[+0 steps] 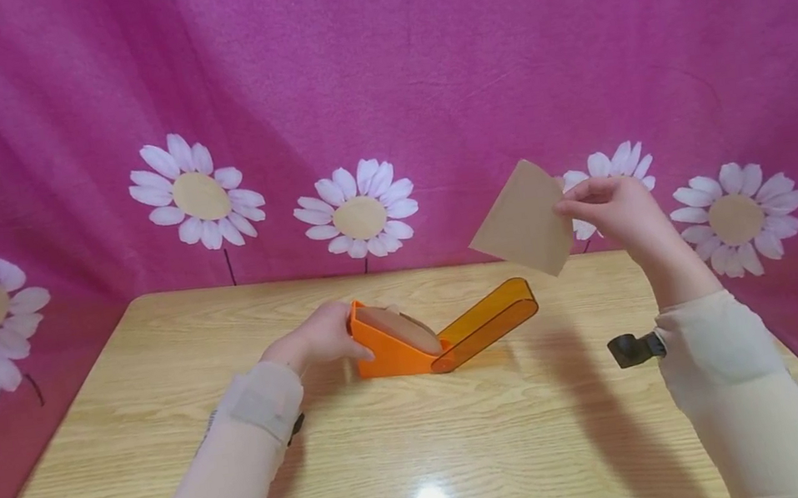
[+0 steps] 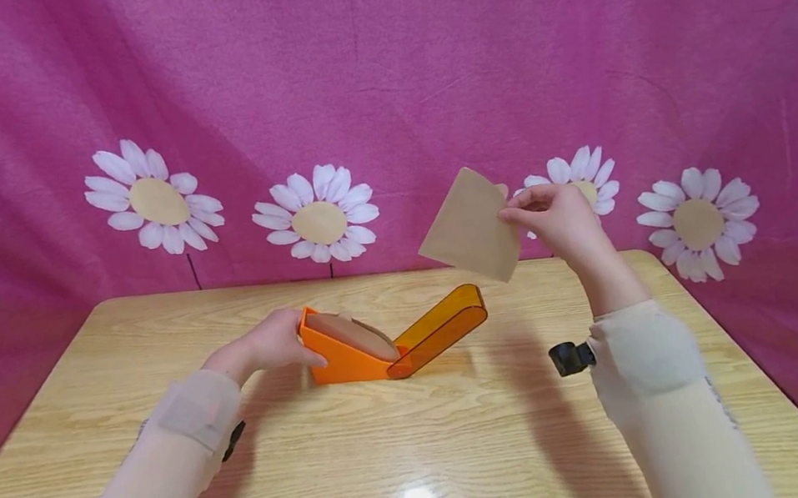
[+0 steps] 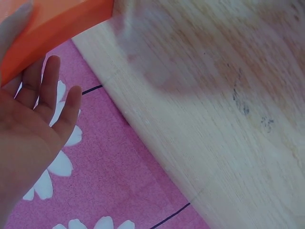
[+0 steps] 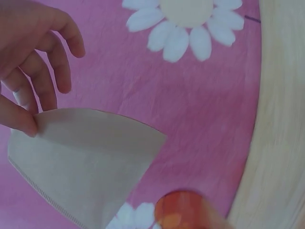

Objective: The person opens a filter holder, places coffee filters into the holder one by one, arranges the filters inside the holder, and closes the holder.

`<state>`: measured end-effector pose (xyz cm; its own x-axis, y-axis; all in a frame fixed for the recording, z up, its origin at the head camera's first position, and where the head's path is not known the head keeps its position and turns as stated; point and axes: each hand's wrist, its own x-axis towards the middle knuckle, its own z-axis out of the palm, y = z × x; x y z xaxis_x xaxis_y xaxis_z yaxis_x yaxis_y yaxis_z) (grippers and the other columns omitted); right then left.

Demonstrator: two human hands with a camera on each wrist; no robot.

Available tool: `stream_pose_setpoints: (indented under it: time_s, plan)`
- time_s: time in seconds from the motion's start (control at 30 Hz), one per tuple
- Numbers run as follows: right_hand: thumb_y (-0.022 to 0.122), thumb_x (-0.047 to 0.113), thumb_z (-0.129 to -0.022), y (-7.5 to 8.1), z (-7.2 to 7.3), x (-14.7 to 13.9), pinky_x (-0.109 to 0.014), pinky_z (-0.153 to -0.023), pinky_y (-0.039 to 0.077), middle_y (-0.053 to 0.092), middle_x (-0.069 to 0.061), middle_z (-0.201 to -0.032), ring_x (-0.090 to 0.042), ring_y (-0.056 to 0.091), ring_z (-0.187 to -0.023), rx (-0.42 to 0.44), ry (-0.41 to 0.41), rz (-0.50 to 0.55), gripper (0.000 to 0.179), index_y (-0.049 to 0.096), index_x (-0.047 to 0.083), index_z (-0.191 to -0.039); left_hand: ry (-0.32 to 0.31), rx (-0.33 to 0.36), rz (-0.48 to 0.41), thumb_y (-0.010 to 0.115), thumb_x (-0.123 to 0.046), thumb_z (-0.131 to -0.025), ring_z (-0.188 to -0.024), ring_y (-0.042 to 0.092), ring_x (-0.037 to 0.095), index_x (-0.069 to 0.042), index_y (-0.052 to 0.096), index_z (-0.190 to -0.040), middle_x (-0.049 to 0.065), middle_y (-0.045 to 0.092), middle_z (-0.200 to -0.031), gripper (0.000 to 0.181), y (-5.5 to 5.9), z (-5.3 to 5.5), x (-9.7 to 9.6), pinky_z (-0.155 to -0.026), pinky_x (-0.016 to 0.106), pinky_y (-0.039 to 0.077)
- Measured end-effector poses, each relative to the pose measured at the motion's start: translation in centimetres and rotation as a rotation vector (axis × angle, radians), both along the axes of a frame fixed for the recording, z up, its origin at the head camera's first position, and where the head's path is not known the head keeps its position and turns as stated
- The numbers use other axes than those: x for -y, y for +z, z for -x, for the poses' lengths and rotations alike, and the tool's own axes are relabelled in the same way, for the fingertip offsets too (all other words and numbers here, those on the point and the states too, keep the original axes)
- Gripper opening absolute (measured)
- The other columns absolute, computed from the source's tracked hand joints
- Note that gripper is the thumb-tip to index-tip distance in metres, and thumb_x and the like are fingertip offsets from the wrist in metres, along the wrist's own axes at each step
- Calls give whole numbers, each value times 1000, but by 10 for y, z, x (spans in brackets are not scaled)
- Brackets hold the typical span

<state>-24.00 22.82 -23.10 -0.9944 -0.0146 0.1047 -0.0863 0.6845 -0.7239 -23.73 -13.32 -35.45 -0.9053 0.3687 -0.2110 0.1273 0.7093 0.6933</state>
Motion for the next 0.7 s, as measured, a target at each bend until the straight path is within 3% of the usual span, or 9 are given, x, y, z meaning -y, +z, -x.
stream_pose_setpoints:
  time_s: [0.07, 0.23, 0.37, 0.43, 0.6, 0.7]
  plan:
    - [62, 38, -88, 3, -2, 7, -49, -95, 36, 61, -3, -106, -30, 45, -118, 2, -1, 21, 44, 60, 0, -110, -2, -4, 0, 76, -7, -74, -85, 57, 18, -8, 65, -105, 2, 66, -96, 33, 0, 0, 0, -92, 35, 47]
    - [64, 35, -87, 7, -6, 24, -35, -83, 39, 59, 13, -91, -22, 49, -105, -31, 10, 30, 39, 62, 1, -106, -16, -16, -3, 76, -6, -74, -84, 57, 17, -6, 64, -104, 3, 66, -95, 32, 1, -1, 1, -90, 34, 48]
    - [65, 31, -87, 8, -9, 41, -38, -87, 41, 62, 10, -89, -19, 51, -99, -50, 60, 35, 39, 61, -3, -107, -25, -25, 3, 77, -7, -74, -84, 57, 17, -6, 64, -105, 3, 66, -95, 33, 1, -1, 1, -89, 34, 48]
    - [65, 29, -86, 7, -9, 50, -41, -90, 41, 65, 2, -93, -20, 53, -99, -49, 86, 36, 37, 62, -3, -105, -24, -24, 7, 77, -7, -74, -84, 56, 17, -6, 64, -105, 3, 66, -96, 34, 1, 0, 1, -90, 35, 47]
    - [65, 27, -87, 3, -10, 72, -44, -93, 40, 64, -17, -110, -29, 54, -110, -13, 123, 18, 33, 63, -2, -105, -19, -17, 7, 77, -8, -74, -85, 57, 17, -8, 64, -106, 1, 66, -97, 35, 1, 0, 1, -92, 35, 47]
    - [64, 23, -88, -1, -9, 82, -48, -97, 39, 61, -20, -117, -32, 49, -119, 0, 135, 10, 30, 63, -2, -104, -25, -21, 4, 77, -7, -74, -85, 57, 17, -7, 64, -106, 2, 67, -96, 34, 1, 0, 1, -92, 35, 47]
